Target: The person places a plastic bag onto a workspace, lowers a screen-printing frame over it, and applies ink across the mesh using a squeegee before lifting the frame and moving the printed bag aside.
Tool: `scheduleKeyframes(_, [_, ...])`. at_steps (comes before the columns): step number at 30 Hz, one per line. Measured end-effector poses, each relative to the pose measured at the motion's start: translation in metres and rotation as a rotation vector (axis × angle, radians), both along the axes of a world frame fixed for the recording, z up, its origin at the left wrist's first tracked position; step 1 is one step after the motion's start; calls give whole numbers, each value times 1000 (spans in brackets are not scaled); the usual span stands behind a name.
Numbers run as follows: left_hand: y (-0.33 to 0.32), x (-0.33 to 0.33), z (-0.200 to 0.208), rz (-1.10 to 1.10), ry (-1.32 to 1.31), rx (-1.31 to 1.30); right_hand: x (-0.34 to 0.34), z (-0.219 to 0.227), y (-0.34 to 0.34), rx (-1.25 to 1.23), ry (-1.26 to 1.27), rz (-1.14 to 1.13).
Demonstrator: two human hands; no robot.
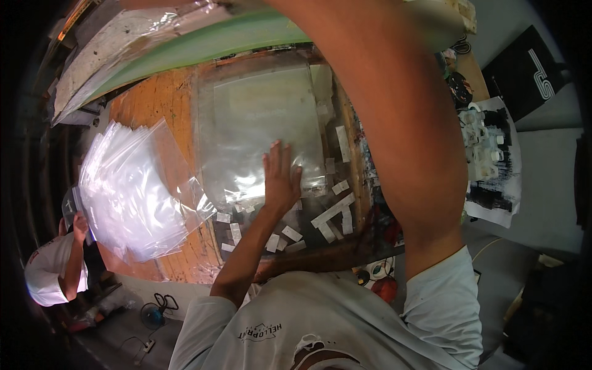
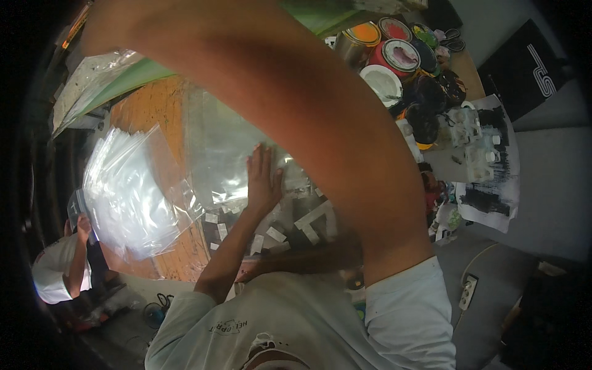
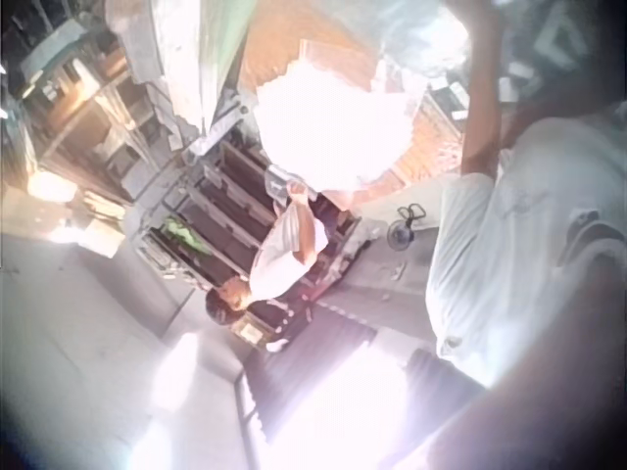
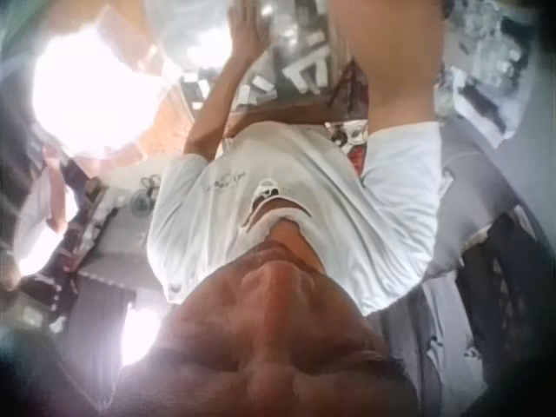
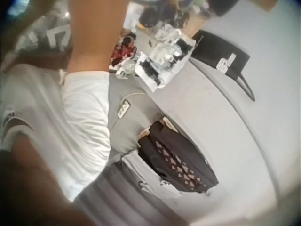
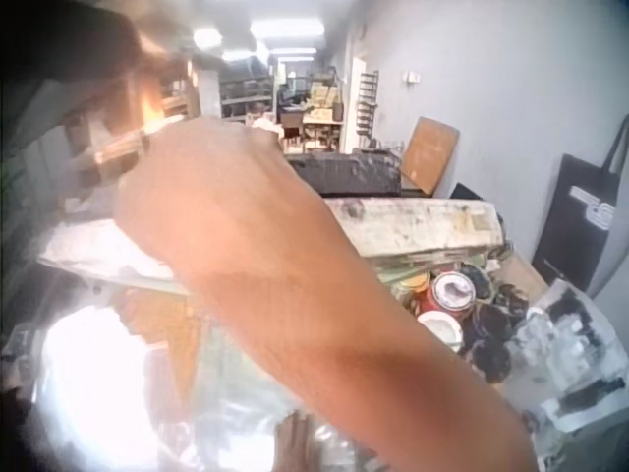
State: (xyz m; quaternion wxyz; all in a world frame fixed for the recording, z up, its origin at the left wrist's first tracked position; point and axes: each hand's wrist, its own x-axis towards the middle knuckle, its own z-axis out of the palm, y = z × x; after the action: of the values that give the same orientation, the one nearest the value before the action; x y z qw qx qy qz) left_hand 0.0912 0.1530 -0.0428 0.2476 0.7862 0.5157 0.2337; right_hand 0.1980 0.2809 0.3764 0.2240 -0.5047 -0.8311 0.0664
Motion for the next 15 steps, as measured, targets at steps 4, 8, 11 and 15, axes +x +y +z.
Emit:
scheduleKeyframes(4, [-37,-19,2,63,278,59,-2,5,2,-18,-1,14])
scheduleKeyframes(8, [-55,-24,-4,36,268,88,-6,8,2,-30,-11,18])
scheduleKeyframes(11, [-59,-26,-6,35,254,110,-9,8,3,-40,-22,9])
scheduleKeyframes(15, [-58,-28,-6,34,241,117,-10,6,5,-67,-23,-12])
